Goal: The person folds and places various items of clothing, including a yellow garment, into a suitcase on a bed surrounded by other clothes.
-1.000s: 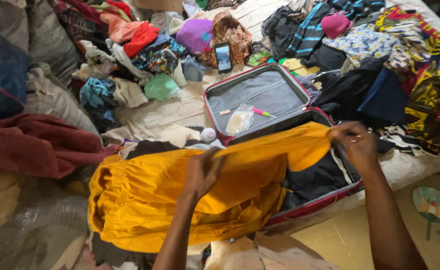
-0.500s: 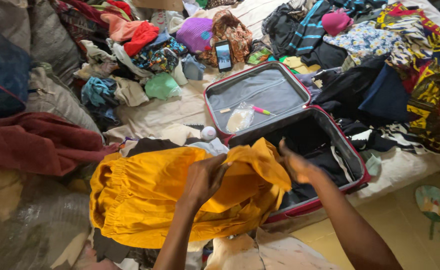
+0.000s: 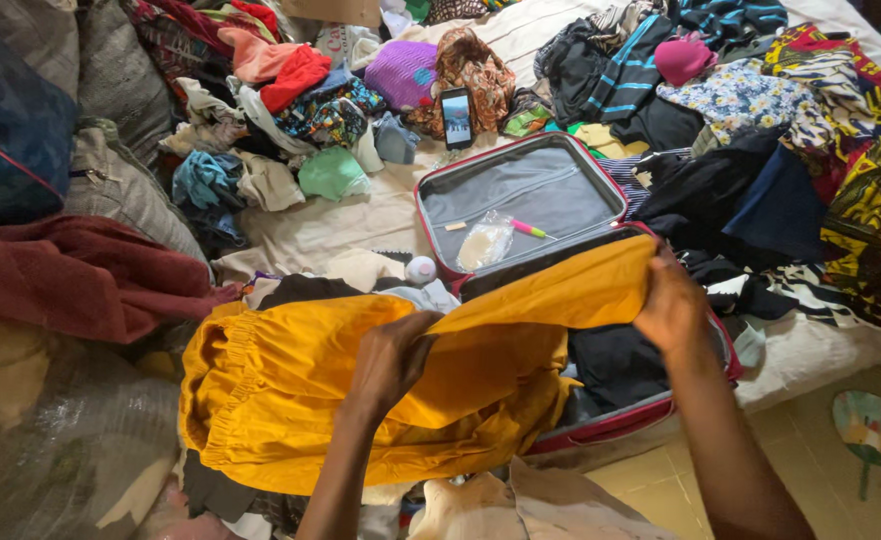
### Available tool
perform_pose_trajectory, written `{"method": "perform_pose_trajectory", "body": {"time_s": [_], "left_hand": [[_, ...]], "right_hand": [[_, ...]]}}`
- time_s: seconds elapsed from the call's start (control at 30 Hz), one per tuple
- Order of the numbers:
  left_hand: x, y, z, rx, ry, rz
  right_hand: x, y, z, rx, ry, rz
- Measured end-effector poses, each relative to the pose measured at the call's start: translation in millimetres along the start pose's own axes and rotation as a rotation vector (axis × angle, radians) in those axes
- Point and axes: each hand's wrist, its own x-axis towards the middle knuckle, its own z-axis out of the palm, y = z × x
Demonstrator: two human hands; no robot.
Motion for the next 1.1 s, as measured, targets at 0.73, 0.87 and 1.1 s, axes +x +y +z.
{"method": "perform_pose_trajectory", "body": {"time_s": [0.73,0.87,1.1], "left_hand": [[59.2,0.7,8.2,0.327,-0.069,-0.071],[73.7,-15.8,16.7,0.245,0.102,0.075],[119.6,-63.1,54.5,0.197,-0.208,-0.098]], "right_hand": [[-15.7,-130.3,26.7,-1.232,0.110,-0.576],[21.5,-128.1,12.5,-1.736,0.314,-0.695],[123.3,-116.5,-10.1,-1.576,0.516,-0.792]]}}
